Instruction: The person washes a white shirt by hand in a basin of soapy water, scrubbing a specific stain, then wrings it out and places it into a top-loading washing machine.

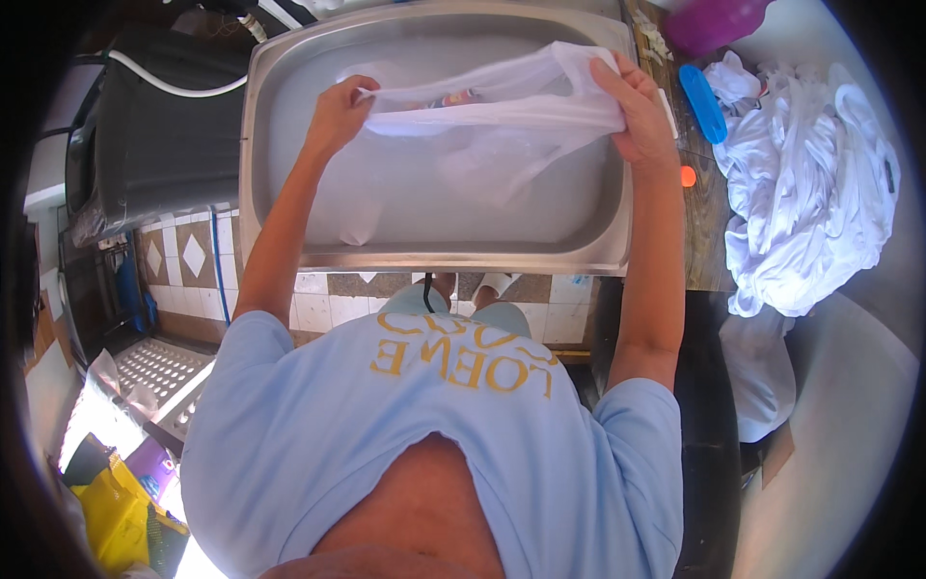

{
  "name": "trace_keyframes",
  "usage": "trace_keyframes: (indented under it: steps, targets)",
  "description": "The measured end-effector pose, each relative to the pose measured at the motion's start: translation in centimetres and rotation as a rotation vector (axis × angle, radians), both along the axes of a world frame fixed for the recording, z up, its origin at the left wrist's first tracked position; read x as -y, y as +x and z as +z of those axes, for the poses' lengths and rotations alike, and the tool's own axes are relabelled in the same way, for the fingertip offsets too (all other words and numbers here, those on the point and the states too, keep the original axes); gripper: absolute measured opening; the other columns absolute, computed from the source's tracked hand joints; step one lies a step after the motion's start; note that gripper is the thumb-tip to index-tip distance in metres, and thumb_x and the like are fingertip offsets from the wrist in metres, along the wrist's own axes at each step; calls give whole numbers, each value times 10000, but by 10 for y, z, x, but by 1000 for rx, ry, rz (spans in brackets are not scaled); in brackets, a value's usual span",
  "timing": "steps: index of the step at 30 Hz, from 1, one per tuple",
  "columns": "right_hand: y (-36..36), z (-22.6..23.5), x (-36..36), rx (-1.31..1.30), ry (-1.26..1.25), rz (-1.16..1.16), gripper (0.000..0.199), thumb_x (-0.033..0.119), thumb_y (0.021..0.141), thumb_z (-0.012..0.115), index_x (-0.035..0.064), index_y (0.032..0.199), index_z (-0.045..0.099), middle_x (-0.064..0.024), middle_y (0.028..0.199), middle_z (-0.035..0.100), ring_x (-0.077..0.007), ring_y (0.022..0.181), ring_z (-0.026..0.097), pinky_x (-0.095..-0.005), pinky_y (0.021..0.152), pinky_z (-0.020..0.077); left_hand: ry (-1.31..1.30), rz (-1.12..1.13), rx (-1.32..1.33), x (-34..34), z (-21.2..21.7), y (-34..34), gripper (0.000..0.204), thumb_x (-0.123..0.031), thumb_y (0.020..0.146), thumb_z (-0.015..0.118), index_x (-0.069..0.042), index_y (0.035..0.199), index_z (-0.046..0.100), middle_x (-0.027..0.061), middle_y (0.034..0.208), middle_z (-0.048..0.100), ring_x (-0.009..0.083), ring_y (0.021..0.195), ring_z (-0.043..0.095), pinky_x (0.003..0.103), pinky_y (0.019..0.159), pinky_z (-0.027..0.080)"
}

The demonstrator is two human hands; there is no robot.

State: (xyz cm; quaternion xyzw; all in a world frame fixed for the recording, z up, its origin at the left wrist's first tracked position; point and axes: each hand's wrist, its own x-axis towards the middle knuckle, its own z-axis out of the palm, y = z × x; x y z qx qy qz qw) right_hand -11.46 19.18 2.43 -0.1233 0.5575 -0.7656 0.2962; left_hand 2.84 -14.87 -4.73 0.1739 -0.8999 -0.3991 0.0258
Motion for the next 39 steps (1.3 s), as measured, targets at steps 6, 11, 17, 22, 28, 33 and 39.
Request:
trace_keyframes:
  steps: [6, 11, 17, 22, 28, 33, 39]
  targets:
    - [28, -47, -12, 134, 196, -44, 283, 175, 872, 608, 30, 1113, 572, -45, 1006, 639, -118, 878, 618, -250, 787, 492, -73, 130, -193, -19, -35, 41, 178, -107, 768, 596, -38, 923, 543, 159, 842, 578, 321, 747, 564, 392, 676, 449]
    - [61, -49, -7, 247, 49, 2, 291, 197, 868, 614, 28, 1104, 586, -33, 978, 636, -102, 846, 604, -219, 753, 467, -204, 183, -237, -24, -55, 47, 243, -175, 773, 647, -52, 921, 499, 157, 933, 519, 300, 814, 535, 379, 714, 441]
    - [79, -54, -26, 174, 423, 347, 326, 225, 876, 604, 27, 1134, 573, -29, 978, 637, -95, 849, 603, -216, 752, 470, 1094, 534, -440, -25, -49, 22, 358, -274, 826, 635, -8, 1029, 509, 119, 965, 525, 192, 785, 542, 322, 687, 457]
    - [45, -37, -37, 230, 89, -55, 344, 235, 888, 586, 39, 1169, 551, -52, 1051, 629, -140, 916, 605, -287, 823, 485, 288, 309, -99, -25, -34, 37, 419, -290, 758, 674, -7, 1023, 518, 141, 921, 599, 310, 874, 593, 383, 733, 477]
    - [36, -21, -53, 311, -215, -53, 345, 235, 914, 542, 21, 1184, 542, -98, 1130, 612, -227, 1046, 580, -394, 935, 449, -347, 285, -264, -76, -43, 78, 381, -179, 684, 694, -38, 994, 524, 173, 801, 614, 358, 789, 599, 442, 731, 469]
    - [19, 21, -64, 239, -160, 78, 416, 275, 937, 483, -4, 1246, 481, -133, 1178, 585, -257, 1079, 565, -410, 957, 430, 32, 173, -459, -61, 14, 64, 130, -63, 726, 645, -61, 848, 600, 69, 666, 573, 197, 613, 577, 306, 573, 483]
    - [35, 76, -18, 162, -321, 408, 420, 341, 955, 428, 30, 1233, 473, -129, 1177, 569, -226, 1041, 578, -385, 895, 461, -540, 50, -540, -41, 79, 52, 436, -413, 758, 707, -36, 965, 636, 36, 728, 576, 150, 737, 582, 278, 713, 476]
